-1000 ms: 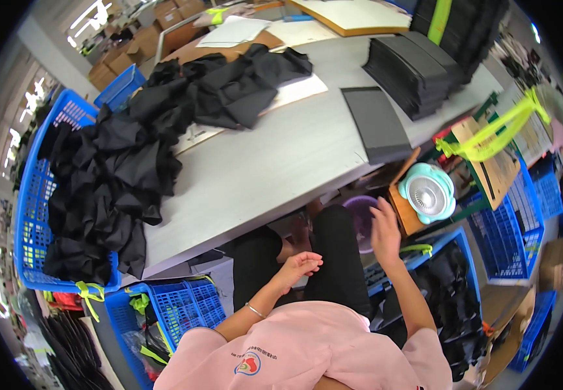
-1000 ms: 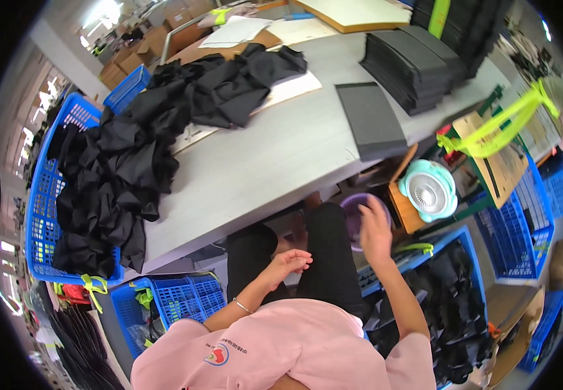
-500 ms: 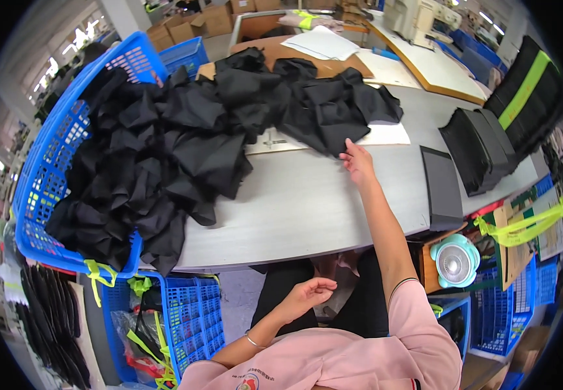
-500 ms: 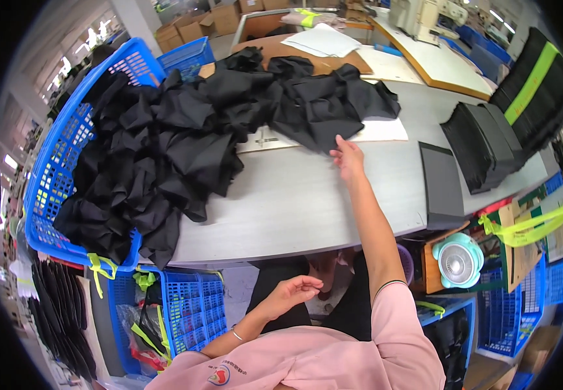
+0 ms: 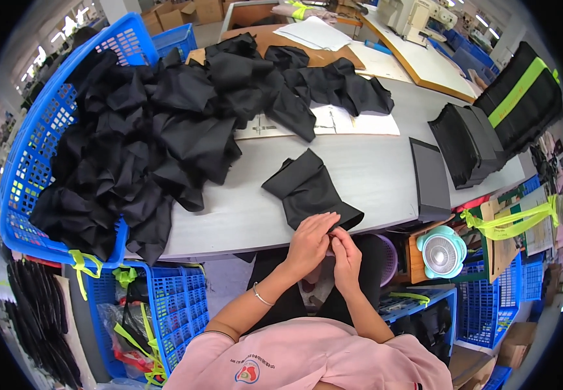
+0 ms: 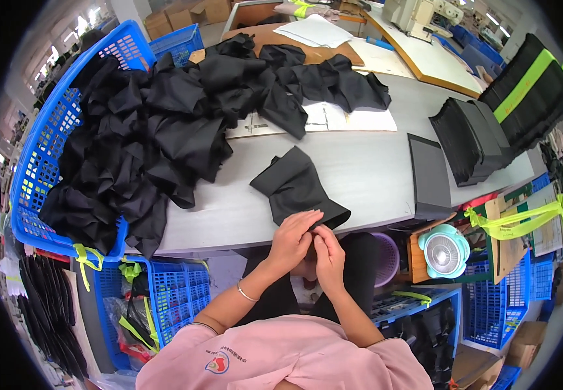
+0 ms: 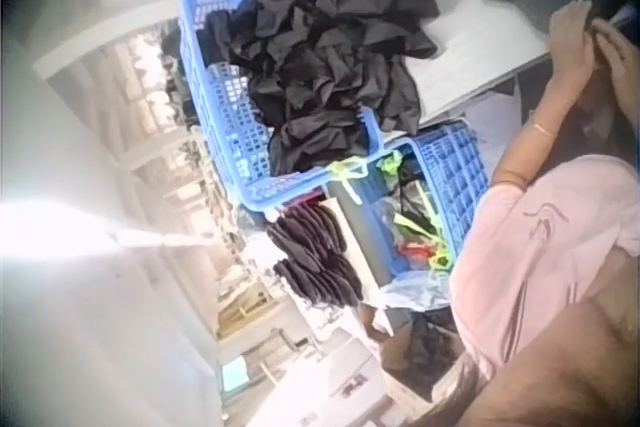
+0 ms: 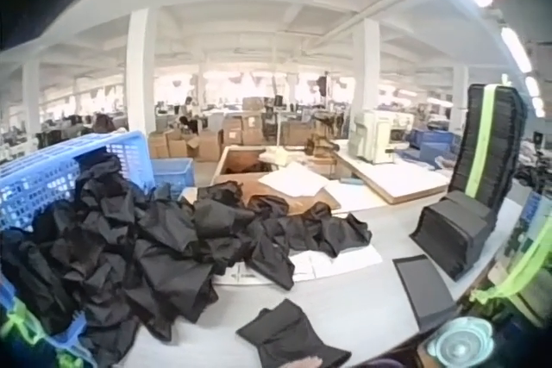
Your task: The recorder is assembling, folding, and inspecting black fabric components at a workbench in a factory setting.
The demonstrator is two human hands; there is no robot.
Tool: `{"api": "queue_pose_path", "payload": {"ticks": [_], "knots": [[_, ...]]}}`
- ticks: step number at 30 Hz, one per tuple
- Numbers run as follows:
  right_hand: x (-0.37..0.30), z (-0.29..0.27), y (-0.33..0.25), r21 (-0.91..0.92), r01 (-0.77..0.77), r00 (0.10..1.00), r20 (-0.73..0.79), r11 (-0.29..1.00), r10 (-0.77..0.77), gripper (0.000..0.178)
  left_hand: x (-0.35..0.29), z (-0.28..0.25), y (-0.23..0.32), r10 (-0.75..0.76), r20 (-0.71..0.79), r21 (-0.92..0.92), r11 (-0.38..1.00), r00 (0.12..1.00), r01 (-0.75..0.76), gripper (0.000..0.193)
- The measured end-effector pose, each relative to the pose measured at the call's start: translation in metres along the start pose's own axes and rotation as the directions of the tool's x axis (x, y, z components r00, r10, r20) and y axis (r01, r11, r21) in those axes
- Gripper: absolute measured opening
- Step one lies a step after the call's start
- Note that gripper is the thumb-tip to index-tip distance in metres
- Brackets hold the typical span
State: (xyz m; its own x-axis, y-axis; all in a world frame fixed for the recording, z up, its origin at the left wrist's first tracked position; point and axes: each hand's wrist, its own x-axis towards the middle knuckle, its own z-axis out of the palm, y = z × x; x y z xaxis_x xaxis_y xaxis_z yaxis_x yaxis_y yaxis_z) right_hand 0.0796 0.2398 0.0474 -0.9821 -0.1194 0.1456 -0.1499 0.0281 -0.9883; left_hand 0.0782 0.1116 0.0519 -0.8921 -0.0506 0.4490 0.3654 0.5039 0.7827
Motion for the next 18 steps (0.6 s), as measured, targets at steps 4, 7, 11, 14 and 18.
{"api": "queue_pose_path", "payload": {"ticks": [4,7,11,14,18], "knots": [[-0.008,-0.022,0.001,-0.088,-0.119,0.991,0.049,0.989,0.124,0.021,-0.008,0.017,0.020,-0.062,-0.143,-0.083,0.995,0.988,0.051,0.022],[-0.008,-0.037,0.024,-0.606,0.152,0.915,0.384,0.781,0.119,0.028,-0.011,0.018,0.041,0.112,-0.136,-0.034,0.992,0.984,-0.118,0.014],[0.005,-0.036,-0.015,-0.733,0.284,0.875,0.462,0.618,0.146,0.031,-0.039,0.033,0.069,0.249,0.042,-0.082,0.966,0.968,-0.245,0.013],[0.003,-0.045,-0.021,-0.626,0.280,0.887,0.458,0.728,0.053,0.033,-0.075,0.043,0.083,0.165,0.052,-0.180,0.972,0.985,-0.154,0.013],[-0.007,-0.049,-0.031,-0.486,0.268,0.910,0.410,0.832,-0.054,0.038,-0.108,0.048,0.097,0.088,0.194,-0.311,0.950,0.977,-0.024,0.015]]}}
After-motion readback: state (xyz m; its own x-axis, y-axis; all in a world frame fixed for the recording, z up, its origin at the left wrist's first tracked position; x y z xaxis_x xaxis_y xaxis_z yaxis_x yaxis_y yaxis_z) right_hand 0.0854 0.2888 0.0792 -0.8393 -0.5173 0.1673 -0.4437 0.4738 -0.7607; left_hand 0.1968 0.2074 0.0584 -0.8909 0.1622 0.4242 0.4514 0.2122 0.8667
